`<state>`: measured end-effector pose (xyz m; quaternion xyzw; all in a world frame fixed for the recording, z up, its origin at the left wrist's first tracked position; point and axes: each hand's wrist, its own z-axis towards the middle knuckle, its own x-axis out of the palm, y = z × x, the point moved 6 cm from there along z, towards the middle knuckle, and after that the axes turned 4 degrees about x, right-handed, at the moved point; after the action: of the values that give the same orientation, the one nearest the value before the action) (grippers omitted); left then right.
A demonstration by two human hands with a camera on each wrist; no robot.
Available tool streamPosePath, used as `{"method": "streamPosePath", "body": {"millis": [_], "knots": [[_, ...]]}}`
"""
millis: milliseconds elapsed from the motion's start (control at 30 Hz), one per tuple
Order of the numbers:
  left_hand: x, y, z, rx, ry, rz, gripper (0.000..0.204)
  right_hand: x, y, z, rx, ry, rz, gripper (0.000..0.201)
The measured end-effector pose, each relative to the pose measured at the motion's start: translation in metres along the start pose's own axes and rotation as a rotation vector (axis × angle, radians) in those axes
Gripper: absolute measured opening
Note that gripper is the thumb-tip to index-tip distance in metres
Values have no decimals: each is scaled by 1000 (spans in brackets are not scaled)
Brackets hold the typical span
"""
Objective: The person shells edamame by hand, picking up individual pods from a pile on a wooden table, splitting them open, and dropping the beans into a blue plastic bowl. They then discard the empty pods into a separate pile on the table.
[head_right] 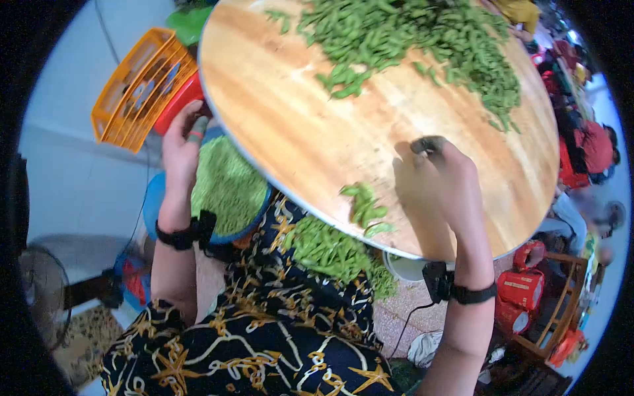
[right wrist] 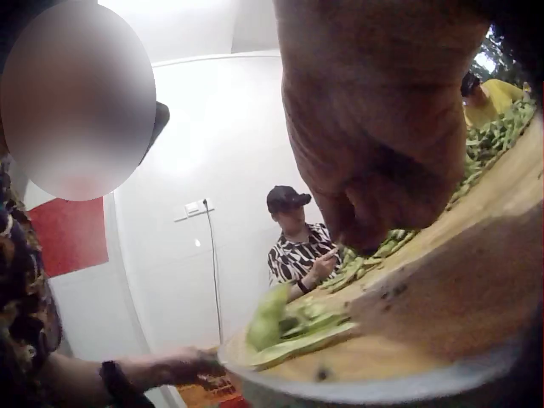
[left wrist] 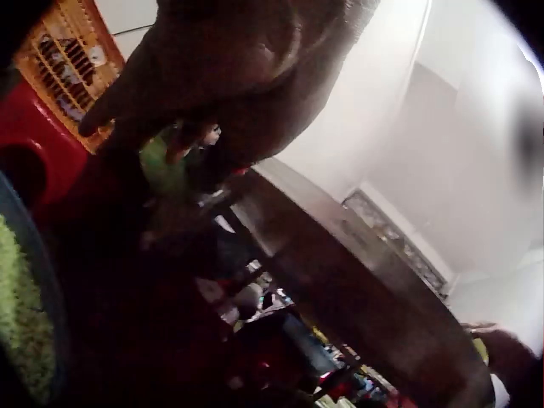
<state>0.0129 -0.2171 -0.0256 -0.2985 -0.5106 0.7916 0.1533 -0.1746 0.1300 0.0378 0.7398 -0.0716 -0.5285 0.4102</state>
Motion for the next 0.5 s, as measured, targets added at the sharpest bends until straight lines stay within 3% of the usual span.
{"method": "streamPosePath", "body": {"millis": [33, 100, 200, 233, 300, 333, 433, 467, 500], "knots": [[14, -28, 6, 83, 15, -211, 32, -13, -9, 16, 43, -46, 79, 20], [45, -74, 12, 256, 111, -222, 33, -36, -25, 52, -12, -175, -88, 23], [104, -96, 25, 219, 434, -188, 42, -71, -48, 111, -48, -357, -213, 29], [112, -104, 34, 237, 439, -194, 42, -85, -62, 132, 33, -427, -348, 33], [139, -106, 46, -1, 605, -125, 53, -105, -80, 166, 123, -514, -479, 38], [148, -100, 59, -15, 646, -152, 62, -112, -86, 180, 143, -545, -476, 40], [166, -91, 107, -67, 548, -192, 64, -114, -85, 200, 45, -651, -398, 44], [170, -77, 135, 91, 463, 133, 64, -111, -86, 208, 90, -634, -362, 44], [184, -68, 148, 94, 466, 139, 64, -108, -91, 215, 136, -616, -324, 43]]}}
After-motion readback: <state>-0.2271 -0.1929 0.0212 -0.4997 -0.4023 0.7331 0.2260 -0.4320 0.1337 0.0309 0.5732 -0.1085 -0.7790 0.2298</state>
